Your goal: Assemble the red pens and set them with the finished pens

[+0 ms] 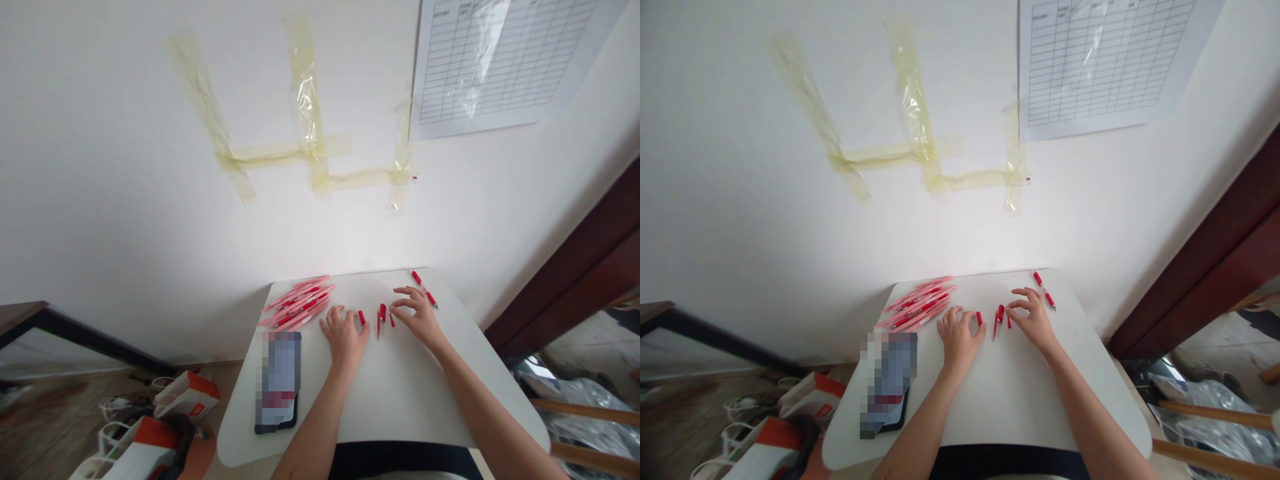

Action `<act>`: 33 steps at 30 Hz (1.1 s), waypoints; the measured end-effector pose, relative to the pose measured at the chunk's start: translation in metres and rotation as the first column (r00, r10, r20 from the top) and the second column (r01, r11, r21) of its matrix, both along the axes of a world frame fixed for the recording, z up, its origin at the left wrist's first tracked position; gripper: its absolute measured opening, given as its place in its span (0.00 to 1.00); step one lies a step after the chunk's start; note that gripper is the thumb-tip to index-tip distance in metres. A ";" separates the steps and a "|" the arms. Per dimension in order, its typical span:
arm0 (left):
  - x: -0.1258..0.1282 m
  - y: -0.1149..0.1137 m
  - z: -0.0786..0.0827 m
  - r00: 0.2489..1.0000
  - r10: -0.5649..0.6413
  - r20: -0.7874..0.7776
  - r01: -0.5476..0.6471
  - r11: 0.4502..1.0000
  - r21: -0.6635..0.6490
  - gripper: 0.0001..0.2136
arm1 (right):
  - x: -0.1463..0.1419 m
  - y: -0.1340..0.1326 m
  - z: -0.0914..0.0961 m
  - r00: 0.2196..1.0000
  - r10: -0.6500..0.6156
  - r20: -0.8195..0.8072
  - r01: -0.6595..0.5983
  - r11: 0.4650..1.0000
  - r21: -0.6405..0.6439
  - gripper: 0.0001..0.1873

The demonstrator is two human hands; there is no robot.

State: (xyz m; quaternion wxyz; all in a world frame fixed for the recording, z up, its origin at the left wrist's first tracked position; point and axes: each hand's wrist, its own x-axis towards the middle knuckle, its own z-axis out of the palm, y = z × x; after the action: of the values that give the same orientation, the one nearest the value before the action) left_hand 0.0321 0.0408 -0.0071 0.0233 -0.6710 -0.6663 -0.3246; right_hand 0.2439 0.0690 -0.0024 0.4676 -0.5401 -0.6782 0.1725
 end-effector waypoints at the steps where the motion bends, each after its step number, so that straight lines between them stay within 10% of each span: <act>1: -0.001 0.000 0.000 1.000 -0.002 0.006 0.001 1.000 0.007 0.09 | -0.001 0.000 0.000 1.000 0.005 0.004 -0.005 1.000 0.001 0.13; 33: -0.005 -0.013 0.011 0.943 -0.205 0.264 0.177 0.976 0.126 0.04 | -0.022 -0.011 0.012 0.960 0.101 -0.262 -0.133 0.985 -0.107 0.13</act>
State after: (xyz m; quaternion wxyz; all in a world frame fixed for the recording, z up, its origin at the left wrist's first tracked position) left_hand 0.0275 0.0277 0.0042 -0.0672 -0.6786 -0.5776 -0.4487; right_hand 0.2223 0.0583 0.0097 0.5057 -0.4999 -0.6311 0.3098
